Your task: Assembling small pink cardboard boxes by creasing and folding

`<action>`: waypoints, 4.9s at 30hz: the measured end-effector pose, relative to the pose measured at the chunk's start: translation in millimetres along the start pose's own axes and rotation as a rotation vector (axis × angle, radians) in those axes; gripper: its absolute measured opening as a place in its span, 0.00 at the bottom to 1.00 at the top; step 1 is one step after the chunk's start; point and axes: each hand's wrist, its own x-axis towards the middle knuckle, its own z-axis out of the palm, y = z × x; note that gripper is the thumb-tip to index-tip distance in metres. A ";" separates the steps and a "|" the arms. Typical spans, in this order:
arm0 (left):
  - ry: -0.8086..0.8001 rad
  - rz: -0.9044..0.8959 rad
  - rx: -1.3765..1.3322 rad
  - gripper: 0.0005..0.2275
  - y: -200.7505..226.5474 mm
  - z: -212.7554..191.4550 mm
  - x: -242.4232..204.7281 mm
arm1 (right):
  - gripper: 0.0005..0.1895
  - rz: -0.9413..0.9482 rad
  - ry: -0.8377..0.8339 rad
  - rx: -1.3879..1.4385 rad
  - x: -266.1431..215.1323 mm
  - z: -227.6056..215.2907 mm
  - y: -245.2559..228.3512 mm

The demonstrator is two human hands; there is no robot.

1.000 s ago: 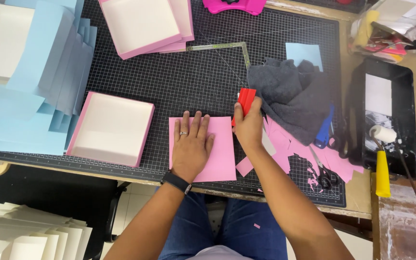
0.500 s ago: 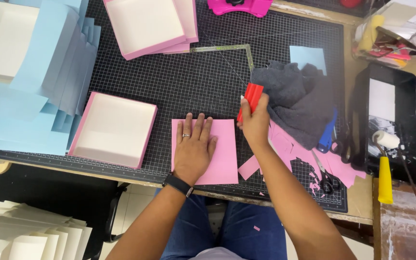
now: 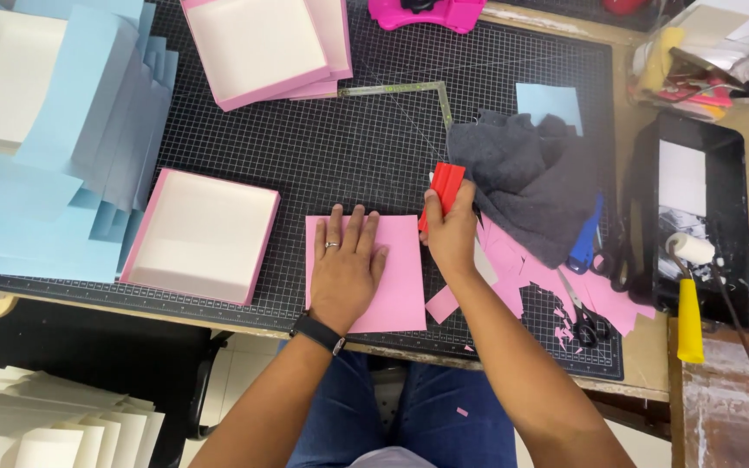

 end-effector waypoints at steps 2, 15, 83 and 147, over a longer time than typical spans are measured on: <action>-0.006 -0.003 0.004 0.26 0.4 2.0 -0.4 | 0.15 0.002 0.012 -0.003 4.7 2.9 5.8; -0.052 -0.022 0.004 0.26 2.8 -2.8 0.4 | 0.15 0.005 0.059 -0.028 15.0 13.1 11.4; -0.020 -0.027 0.060 0.25 1.5 3.6 0.2 | 0.18 -0.021 -0.108 -0.202 -29.2 -20.8 25.1; 0.078 0.177 0.024 0.25 -13.5 -13.4 -72.0 | 0.12 -0.274 0.022 -0.769 -79.5 -104.1 84.0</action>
